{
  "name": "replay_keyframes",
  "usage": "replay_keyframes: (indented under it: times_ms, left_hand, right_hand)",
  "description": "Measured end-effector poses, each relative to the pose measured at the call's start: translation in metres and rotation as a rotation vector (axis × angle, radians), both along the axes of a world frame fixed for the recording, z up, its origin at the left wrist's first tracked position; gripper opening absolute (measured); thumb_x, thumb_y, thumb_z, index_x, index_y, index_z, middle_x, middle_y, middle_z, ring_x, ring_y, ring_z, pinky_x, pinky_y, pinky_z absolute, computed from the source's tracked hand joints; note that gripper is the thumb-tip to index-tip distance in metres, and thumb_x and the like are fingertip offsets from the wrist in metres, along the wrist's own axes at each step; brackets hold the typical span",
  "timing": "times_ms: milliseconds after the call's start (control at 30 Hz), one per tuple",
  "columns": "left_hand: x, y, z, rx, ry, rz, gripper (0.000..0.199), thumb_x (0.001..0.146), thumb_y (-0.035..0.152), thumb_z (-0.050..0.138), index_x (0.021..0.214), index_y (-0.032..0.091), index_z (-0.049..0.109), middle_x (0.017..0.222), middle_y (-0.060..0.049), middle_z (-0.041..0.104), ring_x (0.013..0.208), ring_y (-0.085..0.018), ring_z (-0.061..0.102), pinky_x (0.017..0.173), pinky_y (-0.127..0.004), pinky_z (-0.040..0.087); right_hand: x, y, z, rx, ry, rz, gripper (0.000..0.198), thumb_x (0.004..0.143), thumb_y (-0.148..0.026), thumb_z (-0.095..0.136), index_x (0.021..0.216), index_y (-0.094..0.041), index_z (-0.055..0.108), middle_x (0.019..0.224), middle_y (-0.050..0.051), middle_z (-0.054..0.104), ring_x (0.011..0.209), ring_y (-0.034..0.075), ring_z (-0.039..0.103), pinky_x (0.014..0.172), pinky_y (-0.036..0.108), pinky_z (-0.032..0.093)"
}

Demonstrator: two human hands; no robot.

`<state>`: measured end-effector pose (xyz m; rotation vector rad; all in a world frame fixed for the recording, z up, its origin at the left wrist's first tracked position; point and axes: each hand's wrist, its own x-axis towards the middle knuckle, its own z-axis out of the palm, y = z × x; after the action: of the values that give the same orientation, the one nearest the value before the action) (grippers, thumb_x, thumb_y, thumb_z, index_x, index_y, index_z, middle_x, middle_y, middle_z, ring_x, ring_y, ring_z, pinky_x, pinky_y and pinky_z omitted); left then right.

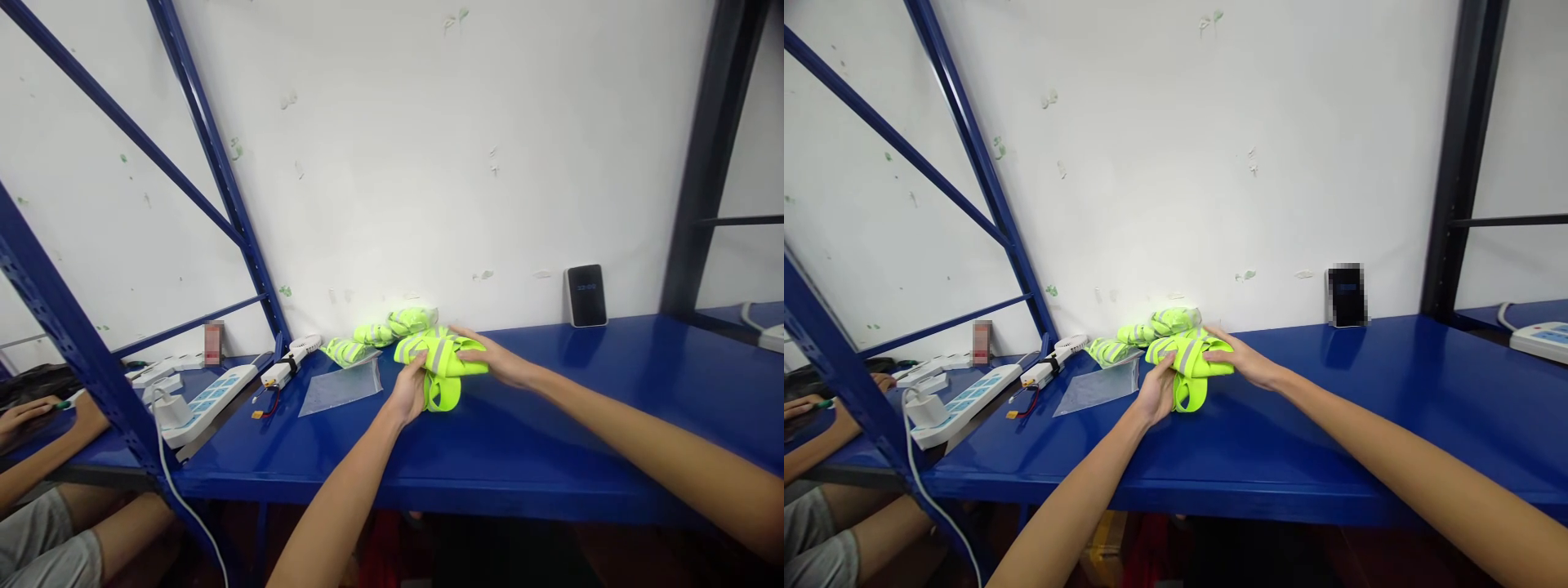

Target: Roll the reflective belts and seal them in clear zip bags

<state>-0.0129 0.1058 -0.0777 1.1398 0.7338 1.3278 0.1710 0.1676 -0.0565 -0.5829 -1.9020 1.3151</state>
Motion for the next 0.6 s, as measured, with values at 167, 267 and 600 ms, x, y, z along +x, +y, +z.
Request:
replay_keyframes:
  times_ms: [167, 267, 600]
  left_hand:
    - [0.000, 0.007, -0.003, 0.074, -0.042, 0.121, 0.056, 0.081, 0.051, 0.059, 0.125, 0.016, 0.054, 0.115, -0.012, 0.066, 0.115, -0.027, 0.058, 0.103, -0.043, 0.043]
    - [-0.004, 0.016, -0.009, 0.133, -0.057, 0.150, 0.061, 0.077, 0.053, 0.066, 0.123, 0.015, 0.054, 0.117, -0.012, 0.066, 0.116, -0.027, 0.057, 0.103, -0.042, 0.041]
    - [-0.014, 0.015, -0.018, 0.242, 0.884, 0.612, 0.053, 0.095, 0.055, 0.026, 0.109, 0.017, 0.061, 0.105, -0.012, 0.069, 0.113, -0.028, 0.058, 0.104, -0.043, 0.034]
  right_hand:
    - [-0.018, 0.004, 0.011, -0.070, -0.017, 0.044, 0.051, 0.068, -0.031, 0.074, 0.114, -0.012, 0.063, 0.099, 0.009, 0.071, 0.091, 0.023, 0.066, 0.081, 0.033, 0.052]
    - [-0.026, 0.001, 0.007, 0.171, -0.007, -0.111, 0.046, 0.069, -0.026, 0.070, 0.113, -0.012, 0.063, 0.097, 0.005, 0.070, 0.086, 0.022, 0.064, 0.077, 0.031, 0.051]
    - [-0.029, -0.013, 0.004, 0.655, -0.025, -0.389, 0.054, 0.073, -0.014, 0.055, 0.126, -0.020, 0.057, 0.118, 0.005, 0.065, 0.104, 0.024, 0.061, 0.093, 0.032, 0.046]
